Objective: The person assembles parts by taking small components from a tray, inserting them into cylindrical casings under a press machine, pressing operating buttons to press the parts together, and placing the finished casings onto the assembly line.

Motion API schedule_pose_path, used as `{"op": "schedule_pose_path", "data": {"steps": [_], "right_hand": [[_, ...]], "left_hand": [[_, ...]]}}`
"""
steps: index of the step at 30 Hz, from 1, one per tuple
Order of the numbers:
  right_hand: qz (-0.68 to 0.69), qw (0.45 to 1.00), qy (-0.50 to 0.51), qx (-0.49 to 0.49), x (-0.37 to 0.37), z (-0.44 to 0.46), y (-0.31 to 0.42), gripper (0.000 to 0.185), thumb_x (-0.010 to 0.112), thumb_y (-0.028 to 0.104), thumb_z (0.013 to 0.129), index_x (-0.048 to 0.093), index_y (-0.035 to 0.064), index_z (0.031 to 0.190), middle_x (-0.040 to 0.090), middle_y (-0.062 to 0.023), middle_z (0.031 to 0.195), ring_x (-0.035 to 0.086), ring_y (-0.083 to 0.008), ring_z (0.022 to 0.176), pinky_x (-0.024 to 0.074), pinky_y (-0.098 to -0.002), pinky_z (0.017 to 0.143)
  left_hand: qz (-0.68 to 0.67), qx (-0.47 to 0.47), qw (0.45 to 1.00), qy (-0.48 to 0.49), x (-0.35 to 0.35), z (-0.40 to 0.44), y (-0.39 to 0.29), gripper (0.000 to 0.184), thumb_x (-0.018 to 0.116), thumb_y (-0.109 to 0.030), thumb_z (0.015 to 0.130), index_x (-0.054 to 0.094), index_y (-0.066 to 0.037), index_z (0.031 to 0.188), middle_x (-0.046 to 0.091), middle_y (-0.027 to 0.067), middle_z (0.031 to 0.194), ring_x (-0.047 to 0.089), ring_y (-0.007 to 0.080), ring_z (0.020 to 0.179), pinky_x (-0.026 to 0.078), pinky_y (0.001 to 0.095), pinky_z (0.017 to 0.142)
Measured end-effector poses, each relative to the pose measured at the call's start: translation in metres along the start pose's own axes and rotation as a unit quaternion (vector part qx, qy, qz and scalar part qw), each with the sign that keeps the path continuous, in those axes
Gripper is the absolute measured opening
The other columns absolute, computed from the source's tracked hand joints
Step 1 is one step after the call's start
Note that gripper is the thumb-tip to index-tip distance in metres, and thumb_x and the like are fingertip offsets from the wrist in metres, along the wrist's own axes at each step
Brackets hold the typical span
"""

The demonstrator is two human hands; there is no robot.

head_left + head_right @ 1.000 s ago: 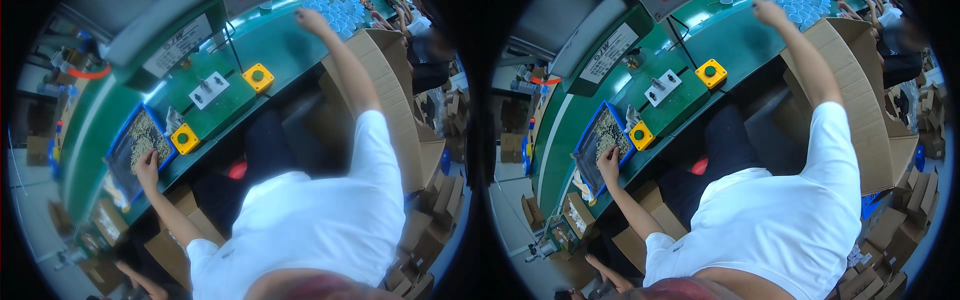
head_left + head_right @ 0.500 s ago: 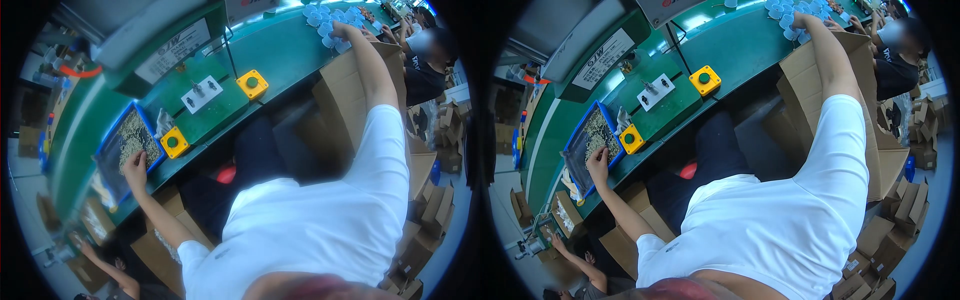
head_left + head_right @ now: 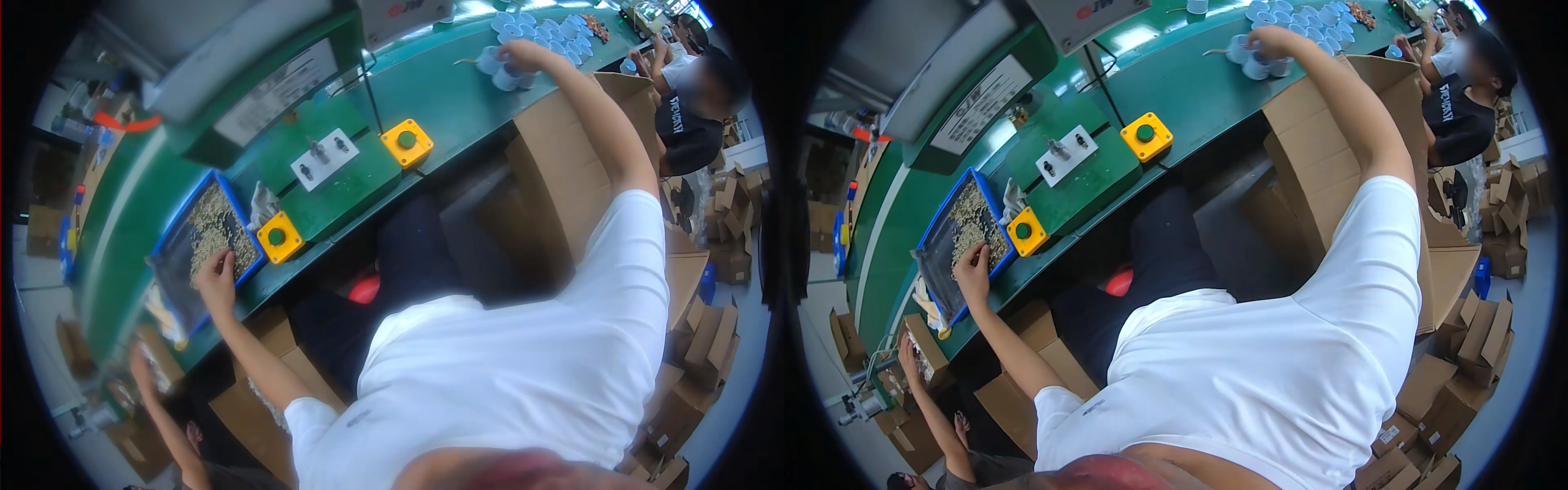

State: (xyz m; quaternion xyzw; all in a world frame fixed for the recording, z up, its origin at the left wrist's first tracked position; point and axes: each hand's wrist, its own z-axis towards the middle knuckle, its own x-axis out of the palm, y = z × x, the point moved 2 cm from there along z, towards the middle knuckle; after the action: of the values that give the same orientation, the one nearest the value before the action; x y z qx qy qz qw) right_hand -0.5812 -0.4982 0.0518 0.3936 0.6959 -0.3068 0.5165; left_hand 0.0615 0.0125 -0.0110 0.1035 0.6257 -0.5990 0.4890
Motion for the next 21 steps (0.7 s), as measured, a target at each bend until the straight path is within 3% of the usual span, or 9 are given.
{"op": "schedule_pose_path", "data": {"steps": [3,5,7,9,11,13,16,21], "right_hand": [[0.005,0.995,-0.023,-0.095,-0.018,-0.017,0.082,0.032,0.065,0.013,0.092,0.071,0.0125,0.124,0.073,-0.0175,0.117,0.070,-0.0341,0.109,0.0543,-0.0437,0.095],[0.045,0.992,-0.026,-0.115,-0.034,-0.020,0.085,0.032,0.065,0.015,0.093,0.071,0.0122,0.124,0.074,-0.0177,0.116,0.070,-0.0339,0.108,0.0543,-0.0437,0.095],[0.104,0.982,-0.104,-0.121,-0.062,-0.011,0.066,0.035,0.068,0.021,0.092,0.071,0.0112,0.126,0.074,-0.0173,0.115,0.071,-0.0343,0.106,0.0548,-0.0437,0.095],[0.054,0.997,-0.055,-0.021,-0.091,0.001,0.005,0.056,0.063,0.038,0.091,0.059,0.0085,0.139,0.067,-0.0299,0.126,0.067,-0.0439,0.114,0.0540,-0.0499,0.098],[-0.004,0.987,-0.160,0.004,-0.055,0.062,-0.126,0.039,0.070,0.027,0.092,0.070,0.0103,0.127,0.074,-0.0173,0.115,0.071,-0.0352,0.105,0.0551,-0.0447,0.095],[-0.021,0.991,-0.123,0.046,-0.039,0.072,-0.176,0.040,0.070,0.030,0.092,0.070,0.0103,0.126,0.074,-0.0184,0.115,0.071,-0.0365,0.104,0.0550,-0.0457,0.094],[-0.018,0.995,-0.092,0.036,-0.038,0.050,-0.134,0.037,0.069,0.030,0.093,0.070,0.0105,0.125,0.074,-0.0191,0.115,0.071,-0.0374,0.103,0.0549,-0.0459,0.093],[0.024,0.995,-0.088,0.045,-0.006,0.073,-0.128,0.034,0.068,0.028,0.094,0.071,0.0100,0.123,0.074,-0.0191,0.112,0.071,-0.0382,0.102,0.0547,-0.0461,0.093]], "left_hand": [[0.024,0.024,0.999,-0.002,-0.003,-0.001,0.002,0.018,0.075,-0.012,0.095,0.077,0.002,0.107,0.075,0.0069,0.086,0.065,0.0091,0.077,0.051,0.0253,0.070],[0.024,0.023,0.999,0.005,-0.003,-0.002,-0.006,0.018,0.074,-0.011,0.095,0.076,0.002,0.106,0.075,0.0072,0.087,0.066,0.0093,0.077,0.051,0.0254,0.070],[0.021,0.017,1.000,0.006,-0.005,-0.003,-0.012,0.017,0.074,-0.010,0.095,0.076,0.003,0.106,0.075,0.0076,0.088,0.067,0.0097,0.079,0.051,0.0255,0.071],[0.015,0.017,1.000,0.003,-0.006,-0.002,-0.008,0.016,0.074,-0.010,0.095,0.076,0.003,0.105,0.075,0.0078,0.088,0.066,0.0099,0.079,0.051,0.0258,0.071],[0.002,0.014,1.000,0.004,-0.003,-0.002,-0.004,0.015,0.074,-0.008,0.094,0.075,0.003,0.104,0.075,0.0081,0.089,0.066,0.0104,0.079,0.051,0.0263,0.072],[0.019,0.010,1.000,0.003,-0.004,-0.002,-0.014,0.014,0.074,-0.008,0.094,0.075,0.003,0.103,0.075,0.0083,0.089,0.066,0.0108,0.080,0.051,0.0265,0.072],[0.056,0.005,0.998,0.005,-0.005,0.000,-0.023,0.014,0.074,-0.007,0.094,0.075,0.004,0.102,0.075,0.0087,0.089,0.066,0.0117,0.080,0.051,0.0270,0.072],[0.033,0.012,0.999,-0.012,-0.003,-0.005,-0.015,0.013,0.074,-0.006,0.094,0.075,0.004,0.102,0.074,0.0084,0.088,0.066,0.0127,0.079,0.051,0.0274,0.072]]}}
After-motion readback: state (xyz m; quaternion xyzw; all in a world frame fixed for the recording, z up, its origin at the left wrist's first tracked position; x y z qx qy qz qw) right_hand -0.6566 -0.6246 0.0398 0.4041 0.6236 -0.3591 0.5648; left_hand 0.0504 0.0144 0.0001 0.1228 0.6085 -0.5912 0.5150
